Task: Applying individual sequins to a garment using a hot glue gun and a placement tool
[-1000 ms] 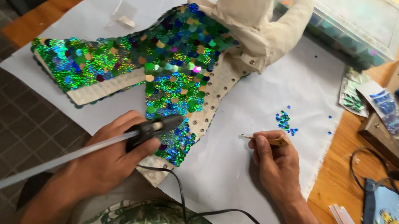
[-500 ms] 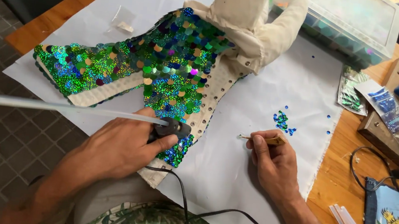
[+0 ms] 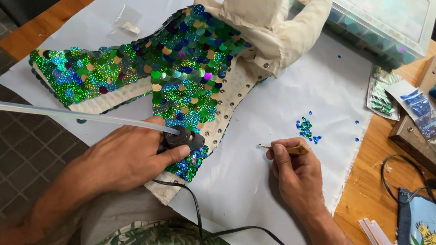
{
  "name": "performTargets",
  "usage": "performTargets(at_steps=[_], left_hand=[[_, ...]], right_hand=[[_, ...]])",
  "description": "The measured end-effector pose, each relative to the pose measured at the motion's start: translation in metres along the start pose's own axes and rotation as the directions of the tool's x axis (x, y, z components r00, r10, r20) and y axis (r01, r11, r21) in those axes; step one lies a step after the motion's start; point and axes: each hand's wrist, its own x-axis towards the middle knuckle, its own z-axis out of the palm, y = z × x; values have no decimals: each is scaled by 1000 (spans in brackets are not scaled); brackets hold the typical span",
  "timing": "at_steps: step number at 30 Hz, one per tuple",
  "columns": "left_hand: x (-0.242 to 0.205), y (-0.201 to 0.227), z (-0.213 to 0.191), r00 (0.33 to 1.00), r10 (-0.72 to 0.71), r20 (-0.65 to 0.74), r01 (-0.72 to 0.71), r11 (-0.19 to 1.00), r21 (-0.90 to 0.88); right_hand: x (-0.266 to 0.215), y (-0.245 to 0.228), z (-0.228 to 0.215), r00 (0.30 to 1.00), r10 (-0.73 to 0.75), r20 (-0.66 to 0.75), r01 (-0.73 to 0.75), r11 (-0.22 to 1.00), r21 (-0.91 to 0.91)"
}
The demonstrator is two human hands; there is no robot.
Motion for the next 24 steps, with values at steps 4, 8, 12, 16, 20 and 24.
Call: performTargets(at_steps=[4,8,12,16,20,24], left_hand=[[1,-1,0,1000,3,6,-3,1000,19],[-6,1,-6,999,-33,-5,33,999,-42],[-18,-5,-6,998,-41,-55,30,981,-189],[-20,-24,12,977,5,-215,-88,921,-378],[-28,-35,30,911,94,-401,-317,780,-539],[-38,-38,39,878,96,-469,-431,582,-689]], right_hand=[[-1,-3,1,1000,6,-8,-6,1000,1],[-5,-16,5,1000,-13,-5,13,1000,21],[-9,-26,17,995,-27,99,21,998,57],[-4,-40,42,975,-20,223,10,999,46],[5,-35,64,967,33,252,-43,998,37],[6,-29,74,965,-61,255,69,997,-20]])
